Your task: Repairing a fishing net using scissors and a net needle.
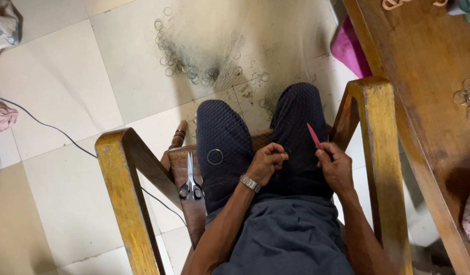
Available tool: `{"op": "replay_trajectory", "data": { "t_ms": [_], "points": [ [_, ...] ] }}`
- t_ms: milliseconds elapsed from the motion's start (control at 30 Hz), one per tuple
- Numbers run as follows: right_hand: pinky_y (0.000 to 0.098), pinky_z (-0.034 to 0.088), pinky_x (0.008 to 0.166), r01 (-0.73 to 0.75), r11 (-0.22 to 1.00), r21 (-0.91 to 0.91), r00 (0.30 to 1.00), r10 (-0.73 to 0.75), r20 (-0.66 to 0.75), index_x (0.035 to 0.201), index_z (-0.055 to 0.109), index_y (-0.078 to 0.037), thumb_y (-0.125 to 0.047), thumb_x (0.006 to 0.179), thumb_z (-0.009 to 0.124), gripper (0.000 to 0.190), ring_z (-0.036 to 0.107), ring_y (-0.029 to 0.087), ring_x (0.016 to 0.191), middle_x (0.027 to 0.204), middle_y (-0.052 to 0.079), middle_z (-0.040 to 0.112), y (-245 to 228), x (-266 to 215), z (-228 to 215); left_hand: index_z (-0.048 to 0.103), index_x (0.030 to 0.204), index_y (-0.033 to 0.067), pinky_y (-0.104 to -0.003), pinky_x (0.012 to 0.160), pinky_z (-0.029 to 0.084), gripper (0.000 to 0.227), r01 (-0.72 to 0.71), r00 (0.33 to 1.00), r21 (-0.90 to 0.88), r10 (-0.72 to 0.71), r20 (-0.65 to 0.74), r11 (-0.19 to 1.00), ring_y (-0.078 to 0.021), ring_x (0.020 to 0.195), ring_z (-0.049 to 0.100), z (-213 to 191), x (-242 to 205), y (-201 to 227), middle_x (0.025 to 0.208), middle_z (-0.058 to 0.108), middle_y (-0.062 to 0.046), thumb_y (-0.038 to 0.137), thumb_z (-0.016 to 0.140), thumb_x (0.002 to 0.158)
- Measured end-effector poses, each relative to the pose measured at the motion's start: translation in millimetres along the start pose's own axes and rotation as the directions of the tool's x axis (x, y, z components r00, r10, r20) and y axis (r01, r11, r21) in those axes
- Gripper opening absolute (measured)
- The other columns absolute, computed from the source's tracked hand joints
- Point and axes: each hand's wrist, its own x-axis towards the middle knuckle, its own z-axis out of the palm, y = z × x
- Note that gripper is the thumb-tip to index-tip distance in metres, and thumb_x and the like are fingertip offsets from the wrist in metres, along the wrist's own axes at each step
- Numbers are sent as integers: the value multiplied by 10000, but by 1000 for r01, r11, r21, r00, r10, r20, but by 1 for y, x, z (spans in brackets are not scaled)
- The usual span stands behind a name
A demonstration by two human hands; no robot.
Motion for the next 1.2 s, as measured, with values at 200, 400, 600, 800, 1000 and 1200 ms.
{"op": "replay_trajectory", "data": {
  "t_ms": [200,400,600,800,1000,1200],
  "points": [
    [327,493,538,30,999,-23,990,-26,138,914,683,-46,-37,842,597,113,584,173,572,624,123,613,-32,-3,-5,582,853,65,-171,492,392,123,24,999,-3,-24,40,1000,-80,545,492,3,-4,8,742,608,-106,6,618,751],
    [318,545,526,-186,756,628,979,85,187,947,570,13,-1,881,449,139,612,201,576,680,149,574,-56,-9,5,606,857,28,-177,560,430,112,-36,992,21,33,121,999,-81,616,521,4,-13,5,811,619,-121,27,635,749],
    [354,556,539,-196,678,708,972,42,229,1017,521,29,-14,900,453,142,626,226,596,729,158,571,-71,18,20,619,1071,-5,-178,582,440,253,-141,970,48,129,207,989,-69,655,516,6,-13,5,876,640,-122,3,603,818],
    [350,556,508,-294,619,729,945,73,319,1032,515,5,-28,885,469,157,634,220,593,727,135,578,-70,27,44,615,1083,-23,-182,574,445,260,-195,961,16,188,205,981,-75,655,514,4,-11,0,845,633,-91,13,618,826],
    [325,541,447,-280,607,744,951,72,299,981,532,20,-13,857,493,133,622,206,572,722,148,585,-56,36,62,659,952,7,-178,559,435,172,-162,966,46,149,212,986,-61,625,488,-3,-7,-7,740,587,-18,-16,644,783],
    [317,528,393,-290,607,740,949,82,304,998,533,22,-30,851,498,160,643,209,575,743,147,611,-61,33,58,641,832,16,-184,545,429,32,-141,980,24,136,142,990,-77,597,493,1,-13,4,663,545,-27,4,644,802]
  ]
}}
